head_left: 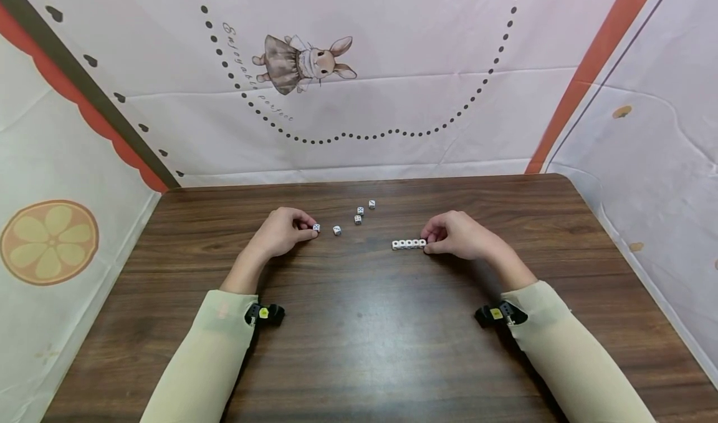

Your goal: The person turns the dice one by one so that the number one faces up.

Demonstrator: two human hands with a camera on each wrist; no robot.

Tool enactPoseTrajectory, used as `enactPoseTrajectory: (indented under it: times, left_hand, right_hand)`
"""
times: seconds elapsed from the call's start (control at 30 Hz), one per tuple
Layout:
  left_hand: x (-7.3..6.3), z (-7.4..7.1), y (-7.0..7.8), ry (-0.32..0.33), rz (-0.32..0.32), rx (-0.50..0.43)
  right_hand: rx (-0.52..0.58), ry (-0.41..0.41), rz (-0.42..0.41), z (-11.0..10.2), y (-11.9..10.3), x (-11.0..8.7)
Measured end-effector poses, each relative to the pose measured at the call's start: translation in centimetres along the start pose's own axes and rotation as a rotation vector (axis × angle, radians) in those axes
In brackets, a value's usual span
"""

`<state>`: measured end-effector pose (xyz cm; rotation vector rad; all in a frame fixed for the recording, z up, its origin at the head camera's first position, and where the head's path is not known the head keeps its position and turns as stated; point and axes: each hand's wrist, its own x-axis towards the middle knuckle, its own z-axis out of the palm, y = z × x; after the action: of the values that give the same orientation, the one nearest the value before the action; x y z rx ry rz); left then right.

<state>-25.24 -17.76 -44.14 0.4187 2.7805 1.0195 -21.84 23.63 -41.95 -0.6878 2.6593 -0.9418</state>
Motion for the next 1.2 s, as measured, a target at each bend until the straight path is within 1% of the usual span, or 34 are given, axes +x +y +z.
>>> enactPoseTrajectory:
  times: [0.17,0.37,0.7,1.0,1.2]
  left_hand:
    - [0.0,0.0,0.0,-0.009,-0.001,-0.001]
    - [0.0,-0.1,0.2,-0.014,-0.003,0.007]
    - [0.0,0.0,0.2,-0.008,-0.005,0.012]
    - [0.0,0.1,0.2,-0.004,-0.014,0.002]
    - [0.0,0.1,0.2,0.001,-0.003,0.007]
  right_hand:
    - [0.032,0.053,-0.021,0.5,0.8,-0.3]
    - [0.047,0.092,-0.034,0.9,1.4,-0.4]
    - [0.035,0.103,-0.040,1.1,1.7,-0.3]
    - [0.023,0.101,-0.032,0.9,1.5,-0.3]
    - [0.024,0.095,-0.027,0.9,1.4,-0.2]
